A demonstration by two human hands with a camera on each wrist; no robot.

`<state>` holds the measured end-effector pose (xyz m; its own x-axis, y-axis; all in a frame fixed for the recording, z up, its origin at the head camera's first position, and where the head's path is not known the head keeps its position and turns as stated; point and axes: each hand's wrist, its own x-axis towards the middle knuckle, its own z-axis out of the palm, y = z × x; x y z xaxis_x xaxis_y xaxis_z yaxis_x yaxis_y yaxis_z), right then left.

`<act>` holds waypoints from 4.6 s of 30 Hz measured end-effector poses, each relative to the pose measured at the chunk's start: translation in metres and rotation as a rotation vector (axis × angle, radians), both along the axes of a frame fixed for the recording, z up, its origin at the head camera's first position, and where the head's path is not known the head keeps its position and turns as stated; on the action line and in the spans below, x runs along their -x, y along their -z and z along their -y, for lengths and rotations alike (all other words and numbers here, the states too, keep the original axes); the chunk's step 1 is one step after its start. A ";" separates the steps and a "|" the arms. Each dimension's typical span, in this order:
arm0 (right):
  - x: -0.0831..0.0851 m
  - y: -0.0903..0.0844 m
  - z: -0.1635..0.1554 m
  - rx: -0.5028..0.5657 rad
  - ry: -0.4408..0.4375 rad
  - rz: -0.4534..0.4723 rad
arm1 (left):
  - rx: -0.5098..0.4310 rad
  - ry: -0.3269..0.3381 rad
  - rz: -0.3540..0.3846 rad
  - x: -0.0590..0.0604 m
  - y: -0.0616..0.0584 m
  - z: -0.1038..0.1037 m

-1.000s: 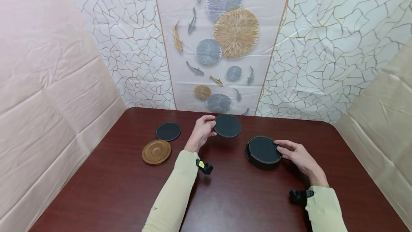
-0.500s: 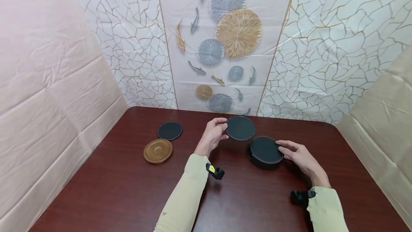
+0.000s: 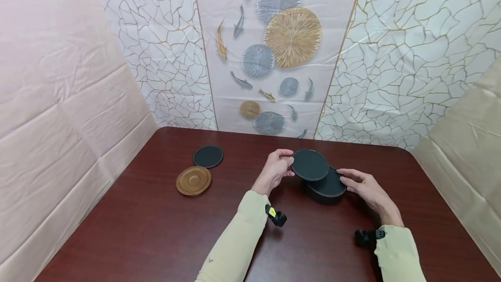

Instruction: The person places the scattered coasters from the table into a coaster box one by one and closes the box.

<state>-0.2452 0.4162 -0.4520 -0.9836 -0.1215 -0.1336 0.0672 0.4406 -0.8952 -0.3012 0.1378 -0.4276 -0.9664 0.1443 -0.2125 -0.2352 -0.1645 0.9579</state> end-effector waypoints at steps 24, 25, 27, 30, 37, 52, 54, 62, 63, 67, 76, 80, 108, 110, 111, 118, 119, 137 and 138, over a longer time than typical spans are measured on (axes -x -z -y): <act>0.001 -0.001 0.001 0.051 -0.014 0.012 | 0.092 0.006 -0.027 -0.013 0.015 -0.028; 0.002 -0.001 0.001 0.046 -0.012 0.013 | 0.097 0.005 -0.029 -0.013 0.016 -0.030; 0.002 -0.001 0.001 0.031 -0.006 0.011 | 0.112 0.003 -0.035 -0.014 0.017 -0.034; 0.002 -0.001 0.000 0.018 0.005 0.014 | 0.126 0.008 -0.040 -0.016 0.018 -0.038; 0.001 0.000 -0.001 0.051 0.003 0.012 | 0.242 0.047 -0.060 -0.018 0.018 -0.038; 0.002 -0.001 0.002 -0.058 -0.018 -0.035 | 0.419 0.130 -0.076 -0.017 0.014 -0.031; 0.003 -0.001 0.001 -0.058 -0.021 -0.039 | 0.410 0.131 -0.088 -0.015 0.014 -0.028; 0.002 -0.003 -0.001 -0.070 -0.024 -0.050 | 0.397 0.127 -0.154 0.002 0.003 -0.004; 0.002 -0.004 -0.001 -0.075 -0.021 -0.051 | 0.392 0.129 -0.159 0.004 0.001 0.000; 0.001 -0.005 -0.001 -0.100 -0.013 -0.057 | 0.387 0.123 -0.197 0.013 -0.009 0.014; 0.002 -0.002 0.000 -0.094 -0.006 -0.070 | 0.504 0.159 -0.327 0.034 -0.023 0.062; 0.003 0.000 0.001 -0.078 0.001 -0.068 | 0.616 0.170 -0.349 0.042 -0.021 0.091; 0.002 0.001 0.004 -0.084 0.012 -0.055 | 1.005 0.167 -0.402 0.065 -0.012 0.214; 0.001 0.001 0.004 -0.069 0.014 -0.050 | 1.022 0.167 -0.388 0.068 -0.010 0.221; 0.001 0.001 0.004 -0.062 0.016 -0.046 | 1.029 0.168 -0.382 0.070 -0.009 0.224; 0.002 0.001 0.004 -0.054 0.011 -0.038 | 1.068 0.129 -0.352 0.077 -0.003 0.247; 0.002 0.000 0.004 -0.067 0.009 -0.044 | 1.076 0.120 -0.349 0.078 -0.003 0.250; 0.005 -0.001 0.007 -0.078 0.023 -0.053 | 1.250 0.082 -0.164 0.077 0.001 0.276; 0.005 -0.001 0.006 -0.080 0.024 -0.055 | 1.252 0.087 -0.152 0.077 0.001 0.277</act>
